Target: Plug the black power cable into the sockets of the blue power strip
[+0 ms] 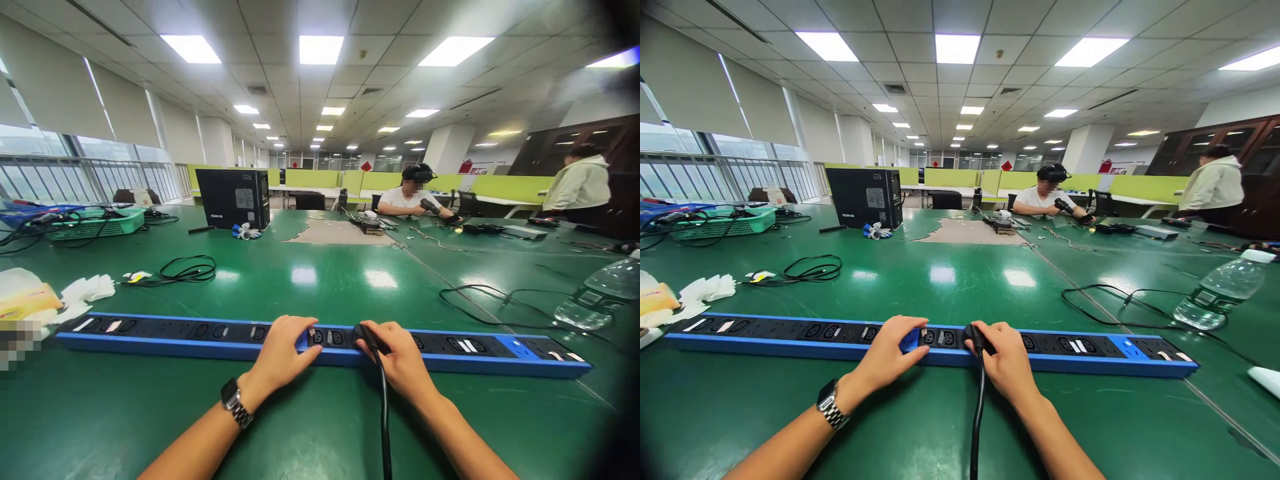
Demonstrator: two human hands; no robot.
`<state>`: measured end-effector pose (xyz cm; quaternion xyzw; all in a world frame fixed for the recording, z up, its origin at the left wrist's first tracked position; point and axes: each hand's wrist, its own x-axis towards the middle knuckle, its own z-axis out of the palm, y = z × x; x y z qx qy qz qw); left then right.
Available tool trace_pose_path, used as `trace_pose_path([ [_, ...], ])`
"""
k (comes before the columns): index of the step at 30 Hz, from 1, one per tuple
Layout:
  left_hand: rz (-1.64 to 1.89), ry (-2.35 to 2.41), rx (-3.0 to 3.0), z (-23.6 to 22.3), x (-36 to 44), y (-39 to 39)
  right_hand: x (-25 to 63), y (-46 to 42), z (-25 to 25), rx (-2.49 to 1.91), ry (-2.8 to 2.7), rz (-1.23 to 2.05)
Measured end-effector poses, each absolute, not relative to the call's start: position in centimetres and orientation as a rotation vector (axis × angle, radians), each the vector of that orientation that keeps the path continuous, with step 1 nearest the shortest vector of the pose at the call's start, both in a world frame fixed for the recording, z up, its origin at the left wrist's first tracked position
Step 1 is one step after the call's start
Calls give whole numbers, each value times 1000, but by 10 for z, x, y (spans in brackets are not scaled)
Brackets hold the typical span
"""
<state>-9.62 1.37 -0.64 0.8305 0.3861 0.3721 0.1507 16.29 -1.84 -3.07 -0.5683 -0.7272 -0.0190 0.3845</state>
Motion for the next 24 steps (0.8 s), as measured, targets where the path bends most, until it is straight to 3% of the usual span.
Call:
trace_pose_path([
  [8, 958, 833, 2570, -2, -28, 16, 159, -22, -30, -1426, -1998, -108],
  [16, 771, 733, 2707, -4, -26, 16, 159, -23, -32, -1592, -1973, -16],
  [24, 886, 924, 2659, -3, -11, 15, 153, -25, -30, -1635, -2024, -89],
])
